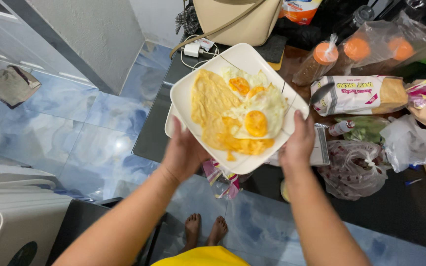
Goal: The person unties the plastic bag and removes slices of bread, placing them on a plate. The person then uses a spoon to transfer fried eggs and omelet pieces from a larger plate onto the bread slices to assemble a sandwich.
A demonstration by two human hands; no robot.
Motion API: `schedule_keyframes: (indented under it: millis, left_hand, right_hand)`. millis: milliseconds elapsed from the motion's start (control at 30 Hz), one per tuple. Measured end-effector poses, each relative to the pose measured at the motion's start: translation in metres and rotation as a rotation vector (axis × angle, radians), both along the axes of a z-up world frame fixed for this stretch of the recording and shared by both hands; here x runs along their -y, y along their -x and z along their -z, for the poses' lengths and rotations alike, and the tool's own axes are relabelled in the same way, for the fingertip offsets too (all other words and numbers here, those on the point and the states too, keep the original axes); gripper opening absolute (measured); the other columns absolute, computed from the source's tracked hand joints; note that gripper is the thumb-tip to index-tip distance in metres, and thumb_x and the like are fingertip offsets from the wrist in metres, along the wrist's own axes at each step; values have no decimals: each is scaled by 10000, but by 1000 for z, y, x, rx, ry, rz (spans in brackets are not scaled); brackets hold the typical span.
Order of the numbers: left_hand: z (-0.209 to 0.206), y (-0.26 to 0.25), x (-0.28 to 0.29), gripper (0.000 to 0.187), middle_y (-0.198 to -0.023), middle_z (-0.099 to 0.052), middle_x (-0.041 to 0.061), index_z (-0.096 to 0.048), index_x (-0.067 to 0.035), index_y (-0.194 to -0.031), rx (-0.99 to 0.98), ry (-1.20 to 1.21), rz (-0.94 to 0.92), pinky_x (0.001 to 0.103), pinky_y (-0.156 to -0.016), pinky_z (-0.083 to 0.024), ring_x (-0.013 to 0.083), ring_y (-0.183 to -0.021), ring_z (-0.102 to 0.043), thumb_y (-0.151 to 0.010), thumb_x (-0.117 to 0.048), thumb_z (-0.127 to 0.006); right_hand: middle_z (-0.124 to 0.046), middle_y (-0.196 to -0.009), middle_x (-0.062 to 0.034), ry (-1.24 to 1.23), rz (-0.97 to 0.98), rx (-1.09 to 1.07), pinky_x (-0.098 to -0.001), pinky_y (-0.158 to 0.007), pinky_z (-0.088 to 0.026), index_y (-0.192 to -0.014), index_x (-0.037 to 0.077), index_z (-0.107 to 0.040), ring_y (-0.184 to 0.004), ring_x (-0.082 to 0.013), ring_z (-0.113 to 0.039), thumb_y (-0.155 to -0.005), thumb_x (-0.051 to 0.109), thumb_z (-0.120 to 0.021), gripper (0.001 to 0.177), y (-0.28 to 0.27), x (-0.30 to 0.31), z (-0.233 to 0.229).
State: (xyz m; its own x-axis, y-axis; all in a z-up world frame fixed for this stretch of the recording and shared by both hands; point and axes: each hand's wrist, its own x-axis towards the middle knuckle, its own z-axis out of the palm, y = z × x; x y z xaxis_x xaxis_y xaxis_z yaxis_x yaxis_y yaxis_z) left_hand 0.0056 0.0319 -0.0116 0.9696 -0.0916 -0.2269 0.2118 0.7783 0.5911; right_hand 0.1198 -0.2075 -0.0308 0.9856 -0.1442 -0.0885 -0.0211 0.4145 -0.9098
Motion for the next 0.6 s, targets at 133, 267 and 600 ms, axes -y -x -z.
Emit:
schedule_keyframes:
  millis: [133, 267, 600]
  left_hand:
    - [-9, -18, -51, 1216, -1529, -502, 185, -349, -71, -1564, 12, -56, 99, 562, -1084, -454, 370, -1368, -532, -729, -940, -186]
    - [-14, -39, -77, 1253, -1591, -515, 200, -398, 26, -1583, 6, -94, 262, 415, -1166, -458, 304, -1453, -528, -800, -936, -223]
    - [-10, -40, -61, 646, -1310, -681, 167, -552, -5, -1398, -300, -249, 101, 413, -935, -594, 277, -1132, -708, -1004, -508, -452]
  right_hand:
    - [-686, -1248, -142, -37, -197, 21, -343, -922, -585, -1375, -14, -533, -1070, -222, -710, -1043, 193, -579, 394, -17, 20, -7]
    - [-696, -1227, -127, -5, -346, -31, -345, -910, -584, -1360, -4, -552, -1052, -215, -712, -1035, 201, -578, 385, -27, 26, -17]
    - [-719, -1163, -82, 43, -445, -82, -313, -864, -594, -1302, 34, -602, -1015, -170, -718, -1015, 243, -608, 355, -36, 19, -19]
